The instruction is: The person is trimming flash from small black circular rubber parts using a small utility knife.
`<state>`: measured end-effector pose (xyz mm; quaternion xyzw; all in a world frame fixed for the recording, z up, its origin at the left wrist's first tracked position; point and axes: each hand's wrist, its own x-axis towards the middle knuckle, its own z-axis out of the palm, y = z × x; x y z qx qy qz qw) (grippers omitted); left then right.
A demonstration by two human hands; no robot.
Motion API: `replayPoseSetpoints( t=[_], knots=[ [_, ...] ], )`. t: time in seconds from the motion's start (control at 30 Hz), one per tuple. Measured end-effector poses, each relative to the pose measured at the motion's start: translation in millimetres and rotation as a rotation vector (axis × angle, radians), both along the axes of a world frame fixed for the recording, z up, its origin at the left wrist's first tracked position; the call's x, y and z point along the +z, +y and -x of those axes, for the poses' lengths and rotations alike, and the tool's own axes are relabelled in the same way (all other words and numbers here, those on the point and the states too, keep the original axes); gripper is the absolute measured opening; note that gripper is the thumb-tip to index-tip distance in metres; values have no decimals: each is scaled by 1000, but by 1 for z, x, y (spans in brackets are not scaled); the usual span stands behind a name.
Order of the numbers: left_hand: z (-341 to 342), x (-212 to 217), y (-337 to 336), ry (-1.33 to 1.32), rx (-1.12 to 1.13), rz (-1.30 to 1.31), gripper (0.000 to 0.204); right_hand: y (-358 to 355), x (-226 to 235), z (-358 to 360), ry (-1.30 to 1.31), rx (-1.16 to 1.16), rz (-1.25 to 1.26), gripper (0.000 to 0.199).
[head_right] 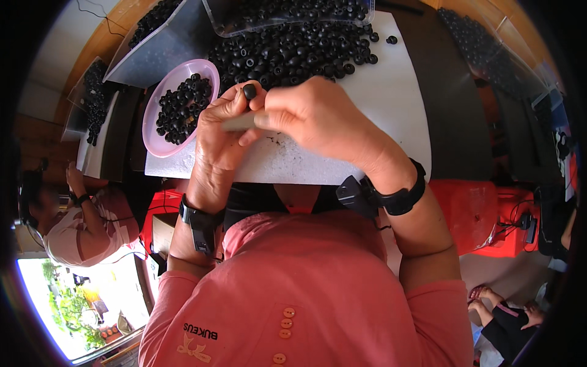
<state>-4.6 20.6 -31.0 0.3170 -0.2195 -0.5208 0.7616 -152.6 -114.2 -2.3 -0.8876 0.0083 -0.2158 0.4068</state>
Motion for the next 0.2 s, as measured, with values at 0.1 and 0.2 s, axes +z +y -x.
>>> replayPoseSetpoints(
  t=[0.1, 0.2],
  knots=[
    [-4, -6, -1, 72, -92, 36, 24, -18, 6, 3, -82, -189, -408, 25],
    [-2, -9, 0, 61, -91, 39, 26, -14, 7, 1, 4, -196, -316, 30]
  ],
)
